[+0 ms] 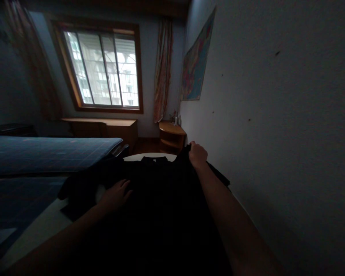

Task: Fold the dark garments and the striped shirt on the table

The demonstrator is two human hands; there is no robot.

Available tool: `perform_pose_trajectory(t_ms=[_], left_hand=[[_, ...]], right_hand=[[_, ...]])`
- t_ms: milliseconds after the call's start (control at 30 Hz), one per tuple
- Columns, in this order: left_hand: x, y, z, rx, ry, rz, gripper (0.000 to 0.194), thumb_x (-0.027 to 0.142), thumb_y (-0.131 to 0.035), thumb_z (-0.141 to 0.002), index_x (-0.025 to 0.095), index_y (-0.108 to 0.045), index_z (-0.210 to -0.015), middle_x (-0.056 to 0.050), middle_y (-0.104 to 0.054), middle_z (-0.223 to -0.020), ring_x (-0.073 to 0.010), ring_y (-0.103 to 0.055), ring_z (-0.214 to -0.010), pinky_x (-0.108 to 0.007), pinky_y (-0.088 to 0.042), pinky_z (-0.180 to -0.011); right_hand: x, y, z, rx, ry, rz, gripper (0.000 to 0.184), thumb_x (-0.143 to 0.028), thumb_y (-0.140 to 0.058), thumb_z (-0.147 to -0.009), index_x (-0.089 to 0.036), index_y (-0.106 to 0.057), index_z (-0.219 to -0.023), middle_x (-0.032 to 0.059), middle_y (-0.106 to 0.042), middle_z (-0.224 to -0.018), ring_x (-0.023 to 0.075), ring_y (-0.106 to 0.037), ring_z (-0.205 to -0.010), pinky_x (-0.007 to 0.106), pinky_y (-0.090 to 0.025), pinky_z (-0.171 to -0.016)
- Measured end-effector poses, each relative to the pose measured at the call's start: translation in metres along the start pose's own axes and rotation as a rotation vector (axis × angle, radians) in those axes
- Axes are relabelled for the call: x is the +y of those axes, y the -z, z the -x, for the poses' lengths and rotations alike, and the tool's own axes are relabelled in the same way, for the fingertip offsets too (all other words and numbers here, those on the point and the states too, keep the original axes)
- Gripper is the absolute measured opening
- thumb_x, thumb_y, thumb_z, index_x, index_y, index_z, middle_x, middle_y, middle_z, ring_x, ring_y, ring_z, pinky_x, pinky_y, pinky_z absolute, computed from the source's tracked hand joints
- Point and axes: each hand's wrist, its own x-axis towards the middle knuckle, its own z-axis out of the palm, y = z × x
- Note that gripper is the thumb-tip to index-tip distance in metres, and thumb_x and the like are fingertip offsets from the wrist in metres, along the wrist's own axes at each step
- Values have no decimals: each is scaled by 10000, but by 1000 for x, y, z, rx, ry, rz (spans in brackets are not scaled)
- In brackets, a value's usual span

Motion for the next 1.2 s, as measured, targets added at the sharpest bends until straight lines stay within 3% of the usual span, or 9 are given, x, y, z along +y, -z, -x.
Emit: perform_pose_trajectory(t_ms=[133,267,500,633,800,900,1000,1100,1200], left_hand=[[-1,-14,3,78,-3,-15,454,354,-419,-993,150,-532,-1382,-136,-477,-1477,-272,-422,-1375,-409,-368,-1112],[-1,-14,4,105,8,22,452,346,-431,-985,154,-526,-1383,-117,-472,-1482,-258,-452,-1349,-380,-397,-1086],[-11,23,14,179,103,-142,341,289,-422,-971,142,-618,-1209,-145,-610,-1280,-305,-575,-1128,-417,-460,-897],[-20,50,31,93,167,-262,276,295,-471,-930,141,-647,-1078,-162,-682,-1076,-327,-623,-1011,-435,-433,-845],[-20,53,54,-85,138,-241,319,304,-505,-913,130,-608,-1159,-163,-731,-990,-335,-666,-976,-452,-402,-870],[-20,47,60,-72,81,-194,309,190,-429,-926,151,-578,-1194,-141,-735,-1002,-295,-680,-962,-418,-401,-855],[-23,43,58,8,75,-183,317,149,-347,-946,171,-593,-1146,-125,-720,-1008,-273,-685,-929,-393,-406,-813],[-31,40,52,96,110,-195,327,164,-323,-959,184,-605,-1123,-123,-701,-1023,-273,-678,-932,-384,-408,-787],[-36,35,48,73,124,-183,319,195,-326,-965,190,-617,-1093,-105,-703,-1004,-266,-682,-909,-382,-412,-785]], right_hand=[[8,-26,0,-41,-7,-35,408,-197,-531,-890,-194,-522,-1297,134,-679,-1104,258,-635,-1041,339,-463,-836],[14,-44,8,-47,15,-77,462,-175,-531,-884,-210,-496,-1343,118,-631,-1202,218,-634,-1034,303,-466,-842],[11,-28,29,80,38,-80,374,-244,-537,-906,-204,-580,-1276,140,-468,-1415,308,-485,-1232,409,-431,-964],[-10,-16,91,104,350,-178,302,-248,-553,-901,-194,-624,-1189,117,-525,-1371,278,-463,-1249,409,-401,-1013],[-24,-3,213,-161,834,-462,136,-283,-582,-900,-207,-649,-992,87,-634,-1179,219,-572,-1072,399,-432,-948],[-22,3,264,-328,1134,-578,245,-396,-645,-871,-216,-627,-1036,57,-645,-1163,209,-574,-1063,384,-433,-953],[-18,6,285,-436,1365,-556,317,-404,-657,-871,-240,-616,-1139,48,-624,-1257,216,-552,-1131,397,-413,-1001],[-15,13,288,-486,1399,-499,384,-334,-626,-902,-275,-575,-1278,50,-531,-1420,247,-458,-1298,435,-365,-1074],[-13,17,289,-469,1407,-475,391,-314,-541,-965,-324,-523,-1355,29,-490,-1476,238,-398,-1377,463,-322,-1119]])
